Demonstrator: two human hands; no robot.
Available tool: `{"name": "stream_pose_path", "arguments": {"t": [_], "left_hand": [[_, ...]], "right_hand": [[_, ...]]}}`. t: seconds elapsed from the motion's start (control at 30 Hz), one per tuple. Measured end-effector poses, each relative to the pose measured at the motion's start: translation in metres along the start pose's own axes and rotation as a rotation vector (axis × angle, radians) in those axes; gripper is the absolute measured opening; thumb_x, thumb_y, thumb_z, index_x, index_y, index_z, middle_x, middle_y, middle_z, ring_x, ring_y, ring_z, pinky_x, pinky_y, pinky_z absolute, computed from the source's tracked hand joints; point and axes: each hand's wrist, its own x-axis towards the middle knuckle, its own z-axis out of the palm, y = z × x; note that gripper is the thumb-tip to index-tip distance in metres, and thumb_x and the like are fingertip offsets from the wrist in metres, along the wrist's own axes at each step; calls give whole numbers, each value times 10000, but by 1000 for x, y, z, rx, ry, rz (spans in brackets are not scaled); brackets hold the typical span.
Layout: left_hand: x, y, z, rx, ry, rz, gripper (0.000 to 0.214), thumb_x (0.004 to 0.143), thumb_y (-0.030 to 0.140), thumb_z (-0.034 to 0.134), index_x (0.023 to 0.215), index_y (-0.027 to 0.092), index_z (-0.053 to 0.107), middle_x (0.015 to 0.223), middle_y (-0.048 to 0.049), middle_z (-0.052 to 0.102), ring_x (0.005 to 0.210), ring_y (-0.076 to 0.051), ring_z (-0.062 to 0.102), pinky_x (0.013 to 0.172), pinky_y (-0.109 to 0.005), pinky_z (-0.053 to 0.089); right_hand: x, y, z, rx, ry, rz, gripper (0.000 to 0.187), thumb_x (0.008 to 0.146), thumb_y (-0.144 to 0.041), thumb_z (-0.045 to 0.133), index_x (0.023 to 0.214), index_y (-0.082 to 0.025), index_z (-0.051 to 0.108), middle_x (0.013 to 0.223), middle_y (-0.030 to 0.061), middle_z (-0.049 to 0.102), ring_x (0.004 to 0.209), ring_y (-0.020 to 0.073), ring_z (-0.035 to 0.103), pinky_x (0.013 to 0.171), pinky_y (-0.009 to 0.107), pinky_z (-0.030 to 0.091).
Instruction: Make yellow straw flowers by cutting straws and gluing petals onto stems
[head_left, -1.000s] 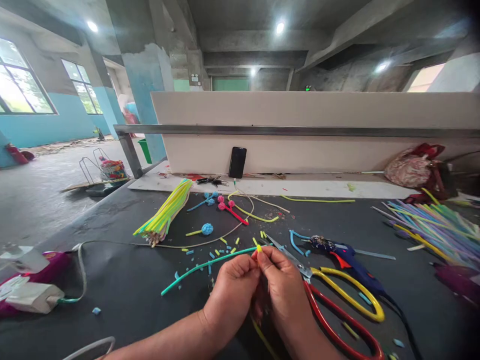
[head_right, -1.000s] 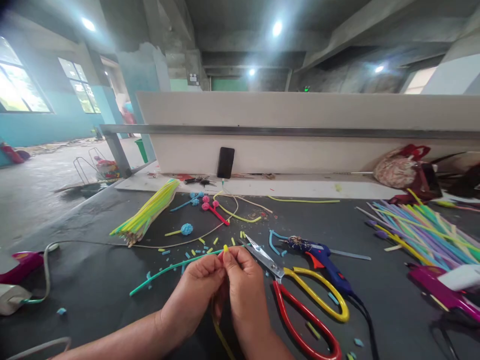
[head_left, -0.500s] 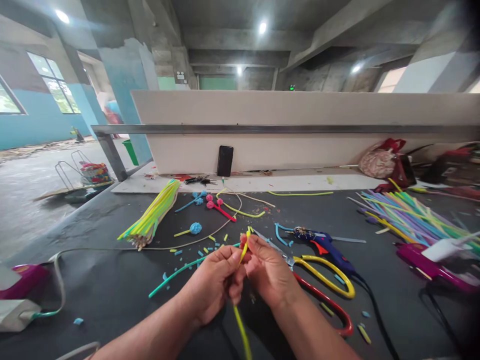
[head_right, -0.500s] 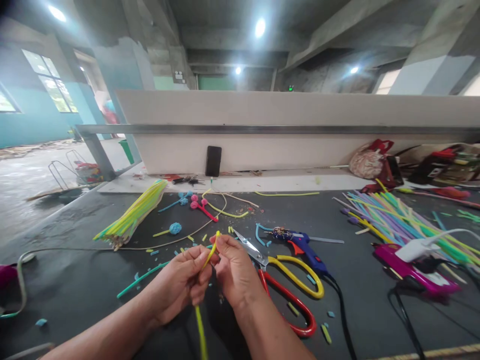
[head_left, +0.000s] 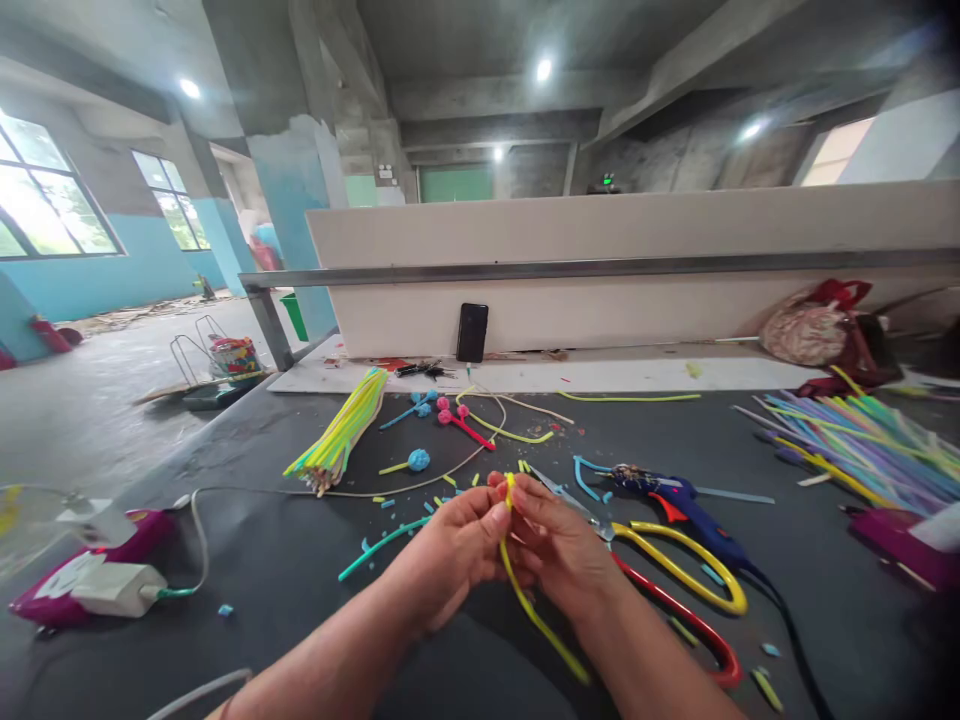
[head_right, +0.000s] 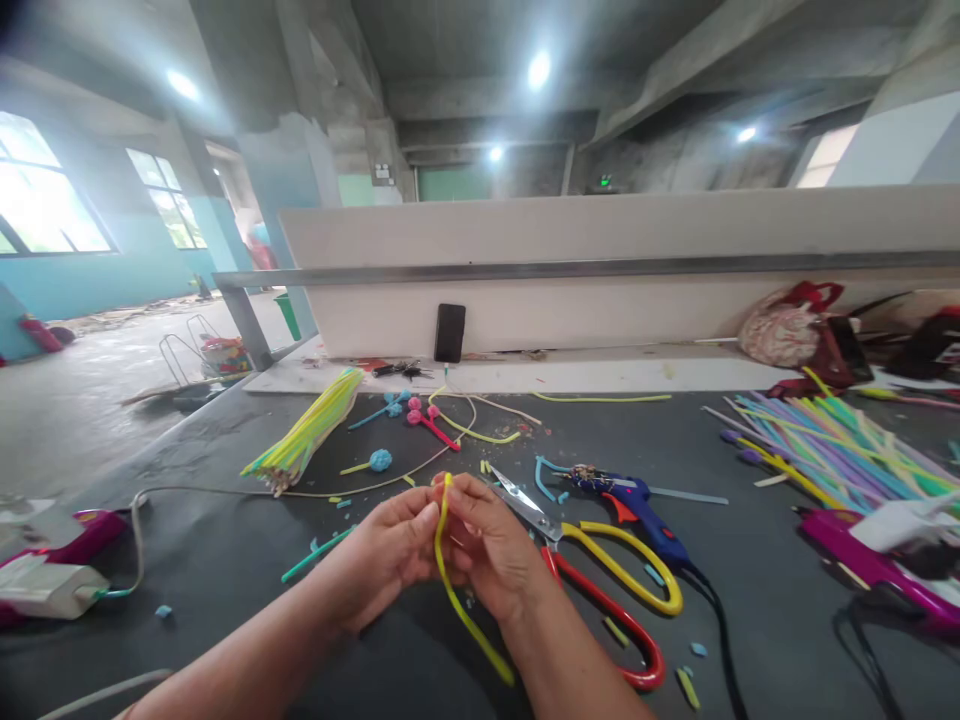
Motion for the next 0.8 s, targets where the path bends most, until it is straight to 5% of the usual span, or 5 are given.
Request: {"name": "stream_pose_path", "arguments": {"t": [0.2,0.4,0.57,0.7,0.8], "left_hand": [[-1,11,1,40,201,-45,244,733,326,658,709,114,539,547,27,524,352,20,247,361,-132,146],[13,9,6,37,79,-120,260,688,287,699,638,112,514,503,29,493,338,17,217,353,-149,78],[22,20,-8,-77,56,-55,250,671,237,717,686,116,499,571,32,496,373,29,205,361,-119,108],[20,28,-30,-171,128,18,215,693,189,697,730,123,495,603,48,483,386,35,226,365,-95,152],[17,28,-39,-224,158,30,201,705,164,682,723,124,486,613,48,475,387,34,244,359,-94,160]], "right_hand": [[2,5,-2,-81,-107,-102,165,584,-132,786,680,-159,654,865,4,660,771,140,591,634,247,477],[11,1,-9,-312,59,-338,261,882,-281,518,1113,-162,547,1108,73,583,903,190,599,754,388,507],[-1,-64,-17,-702,231,-509,283,878,-289,522,1141,-184,540,1160,72,564,957,209,584,797,404,492],[-14,-132,-65,-1083,546,-458,291,864,-255,546,1140,-164,534,1172,80,550,986,221,569,813,431,479],[-19,-156,-109,-1313,765,-283,281,870,-266,537,1134,-171,541,1171,80,553,976,215,573,809,423,482]]}}
